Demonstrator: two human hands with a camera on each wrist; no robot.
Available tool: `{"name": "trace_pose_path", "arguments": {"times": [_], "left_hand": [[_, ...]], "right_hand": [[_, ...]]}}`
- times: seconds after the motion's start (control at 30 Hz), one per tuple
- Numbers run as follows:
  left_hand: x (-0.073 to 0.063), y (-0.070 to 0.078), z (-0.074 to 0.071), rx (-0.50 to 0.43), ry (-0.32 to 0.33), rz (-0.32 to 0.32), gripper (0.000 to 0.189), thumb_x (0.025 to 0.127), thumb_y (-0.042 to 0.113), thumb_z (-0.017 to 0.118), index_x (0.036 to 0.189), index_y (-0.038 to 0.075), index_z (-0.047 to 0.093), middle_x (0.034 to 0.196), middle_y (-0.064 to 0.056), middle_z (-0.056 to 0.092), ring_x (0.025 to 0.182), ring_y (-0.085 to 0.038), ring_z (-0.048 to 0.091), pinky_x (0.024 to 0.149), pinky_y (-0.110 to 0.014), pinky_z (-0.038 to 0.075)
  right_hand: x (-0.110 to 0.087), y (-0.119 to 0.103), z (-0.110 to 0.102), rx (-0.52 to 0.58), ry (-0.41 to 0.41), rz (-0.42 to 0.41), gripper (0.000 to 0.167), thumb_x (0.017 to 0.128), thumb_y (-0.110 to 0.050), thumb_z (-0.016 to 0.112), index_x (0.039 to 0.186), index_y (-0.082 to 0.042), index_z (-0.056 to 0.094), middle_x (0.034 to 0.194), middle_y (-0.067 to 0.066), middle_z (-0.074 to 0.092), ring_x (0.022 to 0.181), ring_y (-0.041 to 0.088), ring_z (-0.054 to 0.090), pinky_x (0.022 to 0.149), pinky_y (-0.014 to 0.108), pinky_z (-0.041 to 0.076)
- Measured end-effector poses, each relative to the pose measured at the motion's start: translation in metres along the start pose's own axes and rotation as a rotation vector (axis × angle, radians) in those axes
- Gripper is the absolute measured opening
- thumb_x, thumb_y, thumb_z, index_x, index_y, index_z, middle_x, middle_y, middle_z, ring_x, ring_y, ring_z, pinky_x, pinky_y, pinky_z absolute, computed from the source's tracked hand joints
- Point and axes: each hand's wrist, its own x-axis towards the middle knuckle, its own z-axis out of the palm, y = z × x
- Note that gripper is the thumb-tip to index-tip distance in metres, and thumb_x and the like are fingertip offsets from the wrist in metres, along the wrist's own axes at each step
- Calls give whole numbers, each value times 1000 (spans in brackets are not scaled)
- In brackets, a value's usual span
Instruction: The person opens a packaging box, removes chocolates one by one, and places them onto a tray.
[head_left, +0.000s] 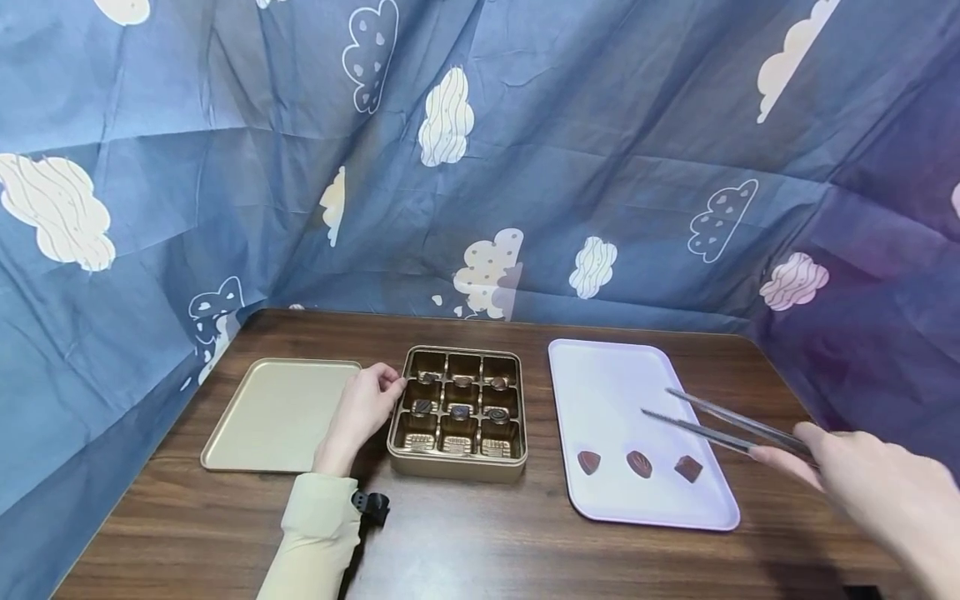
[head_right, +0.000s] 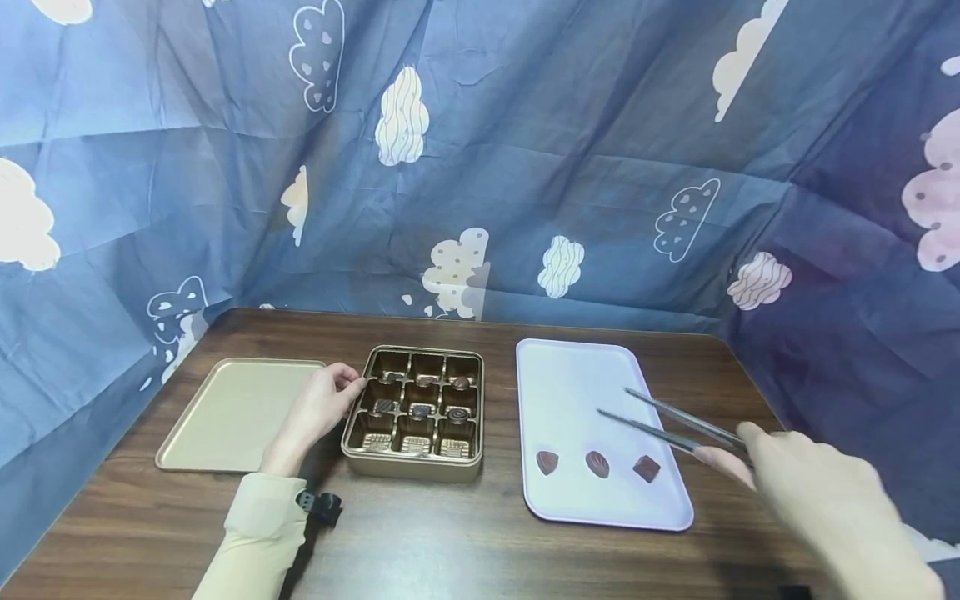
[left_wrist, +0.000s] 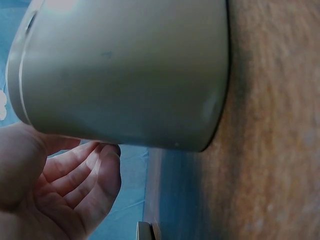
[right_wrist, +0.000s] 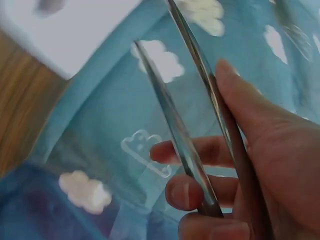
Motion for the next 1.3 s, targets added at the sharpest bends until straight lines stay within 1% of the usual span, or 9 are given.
{"name": "trace_pose_path", "arguments": {"times": [0.13,0.33,0.47,0.57,0.7,0.9,1.1,1.2,1.3], "left_hand": [[1,3,-1,7,-9,5,12,91,18,68,89,7,67,71,1,62,69,-18,57,72,-40,46],[2,6,0,4,-9,1,11,91,18,68,89,7,67,70,1,62,68,-17,56,71,-39,46],[3,7,1,-1,-10,4,11,91,18,68,89,7,67,70,1,62,68,-17,56,71,-39,46],[3,8,1,-6,-11,7,11,91,18,68,89,7,67,71,1,62,68,-17,56,71,-40,46],[3,8,1,-11,-9,5,12,91,18,68,89,6,67,71,0,62,69,-18,57,72,-40,46],[1,8,1,-6,-12,-5,12,91,19,68,89,7,67,70,1,62,69,-18,57,72,-39,46],[0,5,-1,-16,-3,5,12,90,18,68,89,6,67,70,1,62,68,-17,57,72,-39,46],[-2,3,-2,-4,-1,-7,12,90,17,68,88,6,67,69,2,61,67,-17,55,71,-38,46],[-2,4,-2,-3,-2,-4,12,90,17,68,87,6,67,69,2,61,67,-16,55,71,-38,45]], "right_hand": [[12,-26,-1,110,40,-8,44,96,-56,50,91,-12,54,64,2,54,61,35,59,45,55,37],[27,-59,0,205,159,-111,36,99,-44,54,104,-9,53,62,1,54,55,26,56,48,50,40],[35,-76,-3,245,203,-161,31,99,-41,55,103,-10,54,68,1,56,57,24,56,50,48,41],[40,-90,-7,258,201,-175,31,99,-43,54,100,-12,54,66,-1,53,56,20,54,49,46,40],[46,-110,-11,271,189,-193,32,99,-48,51,95,-16,52,61,-5,48,49,12,49,46,39,37],[53,-138,-13,237,243,-235,35,96,-54,52,85,-22,51,63,-9,43,55,13,44,45,36,33],[64,-167,-9,226,302,-316,36,95,-53,55,79,-22,49,56,-12,40,51,7,43,46,33,35],[69,-180,-3,228,294,-353,34,95,-51,57,80,-21,50,58,-11,42,51,9,42,48,33,36],[74,-189,1,235,241,-347,35,94,-54,55,84,-20,53,62,-10,46,55,10,46,49,36,39]]}}
